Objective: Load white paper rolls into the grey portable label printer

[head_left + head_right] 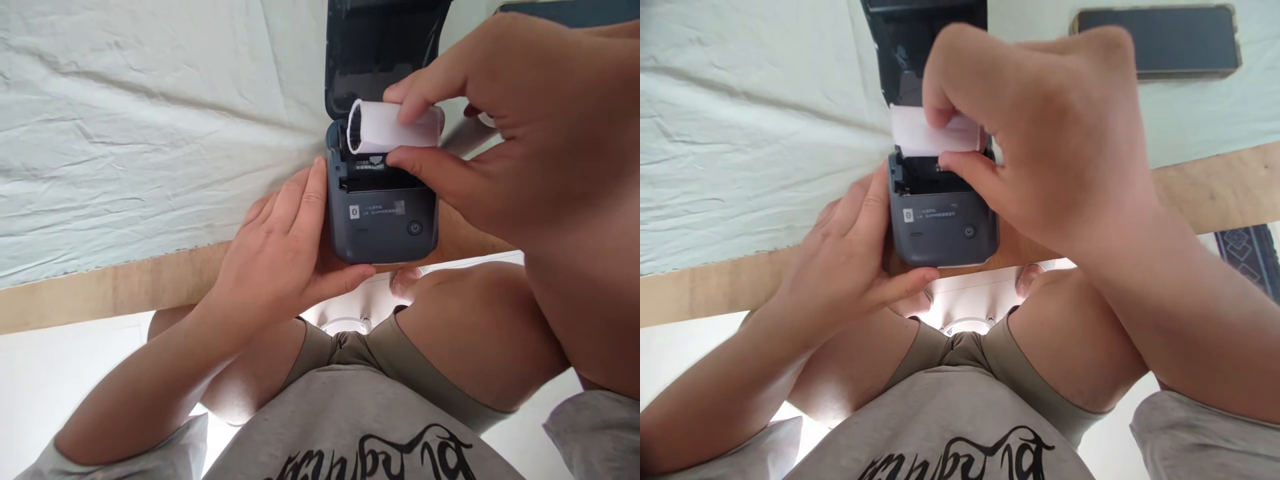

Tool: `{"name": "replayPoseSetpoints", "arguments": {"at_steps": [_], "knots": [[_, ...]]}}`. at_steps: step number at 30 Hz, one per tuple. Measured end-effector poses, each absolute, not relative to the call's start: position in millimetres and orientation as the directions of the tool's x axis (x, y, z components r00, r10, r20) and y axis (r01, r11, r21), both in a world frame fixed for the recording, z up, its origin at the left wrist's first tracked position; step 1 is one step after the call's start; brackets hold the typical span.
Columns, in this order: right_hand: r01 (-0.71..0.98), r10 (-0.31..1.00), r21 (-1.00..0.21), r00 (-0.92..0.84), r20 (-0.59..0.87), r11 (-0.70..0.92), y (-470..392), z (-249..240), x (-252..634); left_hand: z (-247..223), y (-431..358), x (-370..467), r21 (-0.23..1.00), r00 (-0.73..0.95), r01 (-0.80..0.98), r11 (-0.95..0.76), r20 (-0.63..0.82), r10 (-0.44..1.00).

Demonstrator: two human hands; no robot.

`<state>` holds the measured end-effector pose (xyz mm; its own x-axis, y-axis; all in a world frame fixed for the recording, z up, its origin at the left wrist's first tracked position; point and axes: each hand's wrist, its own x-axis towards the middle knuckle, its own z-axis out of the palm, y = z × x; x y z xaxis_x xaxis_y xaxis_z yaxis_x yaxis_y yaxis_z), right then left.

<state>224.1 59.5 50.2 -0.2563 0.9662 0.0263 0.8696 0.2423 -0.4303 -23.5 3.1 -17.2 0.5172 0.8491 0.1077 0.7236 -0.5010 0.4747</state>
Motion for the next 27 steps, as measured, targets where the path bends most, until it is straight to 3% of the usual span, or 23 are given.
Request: {"name": "replayPoseSetpoints", "arguments": {"at_steps": [2, 4, 10, 14, 18, 23, 27], "knots": [[0.865, 0.907, -0.274, -0.396, 0.14, 0.42, 58.7, 46.9, 223.1, -16.0, 2.8, -22.8, 0.475, 0.52, 0.723, -0.501, 0.104, 0.848], [0.86, 0.884, -0.209, -0.443, 0.148, 0.465, 59.8, 44.9, 224.6, -14.8, 2.9, -22.1, 0.478, 0.523, 0.723, -0.498, 0.092, 0.847], [0.857, 0.915, -0.319, -0.37, 0.163, 0.404, 60.5, 49.9, 231.5, -14.2, 4.0, -19.7, 0.468, 0.536, 0.704, -0.534, 0.143, 0.832], [0.775, 0.857, -0.366, -0.464, 0.221, 0.514, 50.2, 48.6, 238.7, -13.6, 1.6, -19.2, 0.443, 0.552, 0.672, -0.593, 0.234, 0.801], [0.653, 0.773, -0.43, -0.596, 0.218, 0.624, 40.9, 41.9, 248.4, -11.0, 0.7, -22.5, 0.438, 0.58, 0.669, -0.601, 0.198, 0.79], [0.74, 0.82, -0.369, -0.439, 0.367, 0.562, 46.3, 35.2, 262.2, -9.3, 3.5, -25.2, 0.468, 0.612, 0.622, -0.627, 0.208, 0.763], [0.779, 0.855, -0.365, -0.409, 0.319, 0.51, 58.5, 36.4, 260.4, -10.3, 3.1, -23.4, 0.468, 0.613, 0.6, -0.649, 0.252, 0.749]]}}
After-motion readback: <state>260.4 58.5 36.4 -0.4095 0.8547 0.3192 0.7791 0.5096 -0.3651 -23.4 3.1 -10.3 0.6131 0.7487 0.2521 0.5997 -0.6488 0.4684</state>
